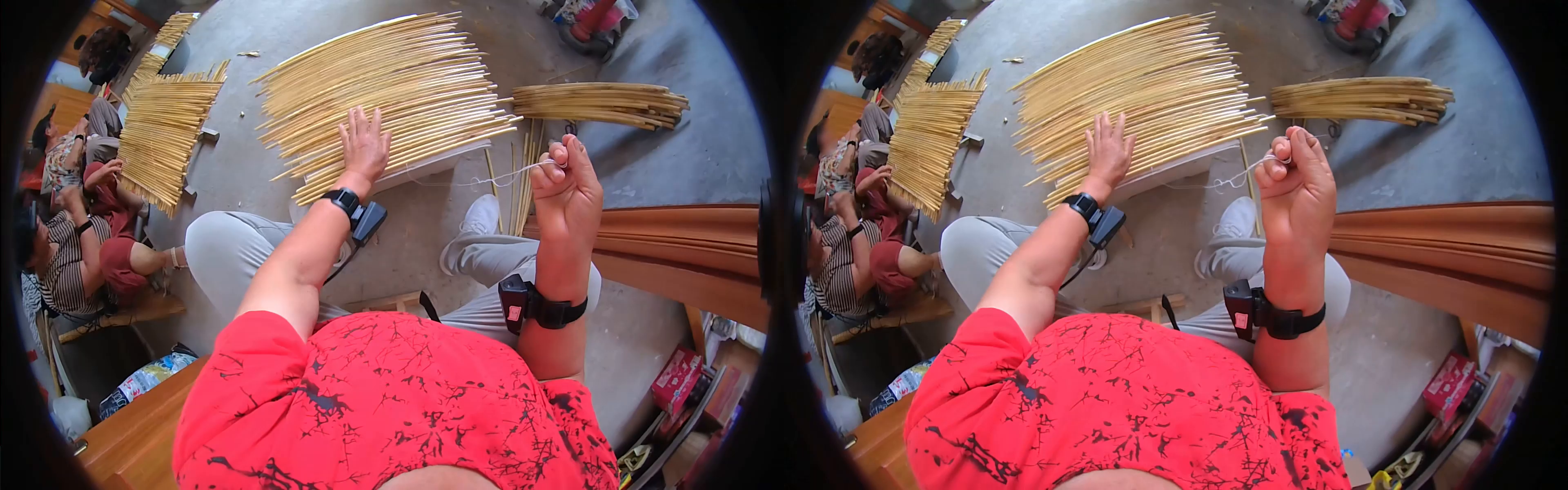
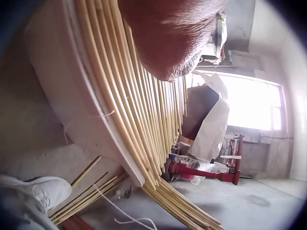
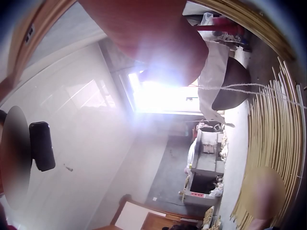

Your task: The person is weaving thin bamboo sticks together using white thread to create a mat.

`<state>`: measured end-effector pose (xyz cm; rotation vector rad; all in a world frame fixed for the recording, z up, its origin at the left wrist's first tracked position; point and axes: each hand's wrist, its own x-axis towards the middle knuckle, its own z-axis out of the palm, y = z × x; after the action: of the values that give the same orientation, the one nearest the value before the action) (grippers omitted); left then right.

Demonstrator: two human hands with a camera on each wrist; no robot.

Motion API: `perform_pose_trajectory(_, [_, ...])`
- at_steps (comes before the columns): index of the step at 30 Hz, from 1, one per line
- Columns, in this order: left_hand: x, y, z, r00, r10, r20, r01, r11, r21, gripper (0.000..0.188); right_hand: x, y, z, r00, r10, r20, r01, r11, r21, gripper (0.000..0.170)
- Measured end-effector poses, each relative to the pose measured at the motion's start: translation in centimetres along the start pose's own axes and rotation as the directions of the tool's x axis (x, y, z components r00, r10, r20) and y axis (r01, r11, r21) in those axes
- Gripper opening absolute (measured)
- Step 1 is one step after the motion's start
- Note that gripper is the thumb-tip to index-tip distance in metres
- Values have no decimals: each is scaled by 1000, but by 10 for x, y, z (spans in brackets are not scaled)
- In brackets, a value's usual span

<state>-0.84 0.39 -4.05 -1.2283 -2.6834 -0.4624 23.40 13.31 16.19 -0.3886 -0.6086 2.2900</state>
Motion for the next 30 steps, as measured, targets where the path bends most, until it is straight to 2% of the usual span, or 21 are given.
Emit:
perform_pose_trajectory(3, [22,-2,13,1000,-19,-20,19,999,-36,52,0,2,3,1000,7,1,-7,1000,-4,7])
perform_pose_trajectory(4, [23,-2,18,995,-48,90,40,996,86,54,1,2,3,1000,5,-2,-5,1000,-10,6])
perform_pose_trajectory(5, [21,-1,23,995,-48,91,40,996,81,54,1,1,3,1000,4,-3,-4,1000,-14,6])
perform_pose_trajectory(8, [12,3,33,992,-86,91,64,974,216,58,1,0,3,1000,3,-21,-3,1000,-27,7])
perform_pose_trajectory(15, [16,3,33,992,-97,77,79,975,208,59,0,1,9,1000,2,-7,-2,1000,-4,8])
perform_pose_trajectory(17, [18,4,27,980,-120,157,89,978,190,59,-2,0,8,1000,-5,-2,5,1000,-2,8])
perform_pose_trajectory(19, [23,5,19,977,-132,169,103,980,168,59,-2,1,6,1000,5,-13,-5,1000,-12,8])
perform_pose_trajectory(21, [29,7,10,947,-173,270,146,982,117,59,-1,2,4,999,18,-43,-20,999,-42,8])
perform_pose_trajectory(22, [28,4,16,976,-138,167,120,986,116,55,-1,2,4,997,28,-76,-34,997,-74,8])
perform_pose_trajectory(23, [31,4,11,978,-140,157,123,986,116,55,0,3,4,997,27,-66,-32,997,-75,8])
perform_pose_trajectory(26, [44,11,-13,929,-144,341,121,989,89,45,0,7,7,995,50,-84,-60,991,-122,7])
perform_pose_trajectory(29, [59,2,-4,969,-75,235,77,997,2,40,-1,9,9,995,59,-82,-70,989,-132,7])
perform_pose_trajectory(30, [61,-1,8,998,-19,-56,20,1000,9,34,0,10,9,994,61,-95,-75,987,-143,6])
